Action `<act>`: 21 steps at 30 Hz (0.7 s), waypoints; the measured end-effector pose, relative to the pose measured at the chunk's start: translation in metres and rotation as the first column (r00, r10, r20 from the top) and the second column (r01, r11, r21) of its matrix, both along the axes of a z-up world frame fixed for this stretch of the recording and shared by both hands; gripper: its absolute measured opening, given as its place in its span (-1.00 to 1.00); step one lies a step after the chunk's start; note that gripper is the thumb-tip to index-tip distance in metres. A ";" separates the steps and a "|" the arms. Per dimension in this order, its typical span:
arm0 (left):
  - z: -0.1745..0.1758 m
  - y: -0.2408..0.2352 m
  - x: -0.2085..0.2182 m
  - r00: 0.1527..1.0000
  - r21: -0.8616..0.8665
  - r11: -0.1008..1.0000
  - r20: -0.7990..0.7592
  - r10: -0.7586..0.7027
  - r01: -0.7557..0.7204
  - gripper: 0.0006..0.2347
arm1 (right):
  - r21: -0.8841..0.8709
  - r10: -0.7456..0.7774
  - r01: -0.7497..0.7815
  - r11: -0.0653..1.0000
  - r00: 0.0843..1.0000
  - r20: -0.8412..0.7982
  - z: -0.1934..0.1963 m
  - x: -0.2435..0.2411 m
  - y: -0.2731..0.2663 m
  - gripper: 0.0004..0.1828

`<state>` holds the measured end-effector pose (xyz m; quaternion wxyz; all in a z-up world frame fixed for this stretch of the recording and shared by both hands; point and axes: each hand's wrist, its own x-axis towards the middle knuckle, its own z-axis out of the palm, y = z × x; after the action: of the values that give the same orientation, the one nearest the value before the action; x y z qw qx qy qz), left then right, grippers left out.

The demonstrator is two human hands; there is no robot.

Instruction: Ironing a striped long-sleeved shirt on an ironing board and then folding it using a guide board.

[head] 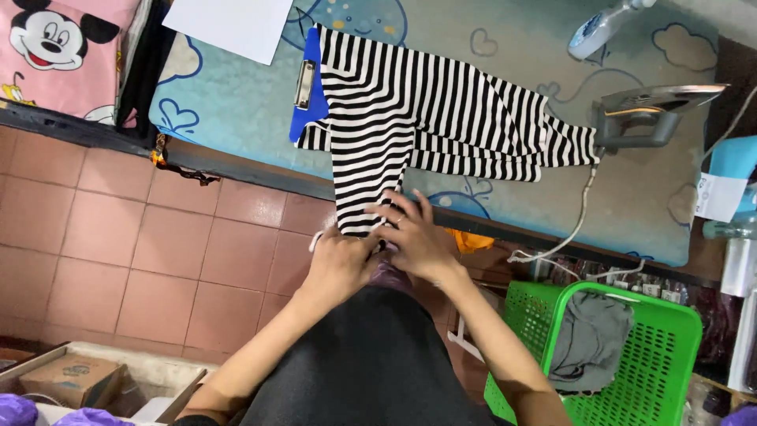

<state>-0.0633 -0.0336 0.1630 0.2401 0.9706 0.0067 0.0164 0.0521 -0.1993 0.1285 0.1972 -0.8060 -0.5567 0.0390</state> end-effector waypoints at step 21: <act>0.109 0.073 0.071 0.888 -0.805 0.481 0.117 -0.444 0.346 -0.70 | 0.268 -0.059 0.380 0.885 0.664 -0.746 -0.356 -0.011 -0.119 -0.48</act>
<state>0.0082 0.0398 0.2719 0.6507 0.7269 -0.1971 -0.0965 0.0407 -0.3185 -0.2276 0.5631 -0.7295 -0.3259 0.2112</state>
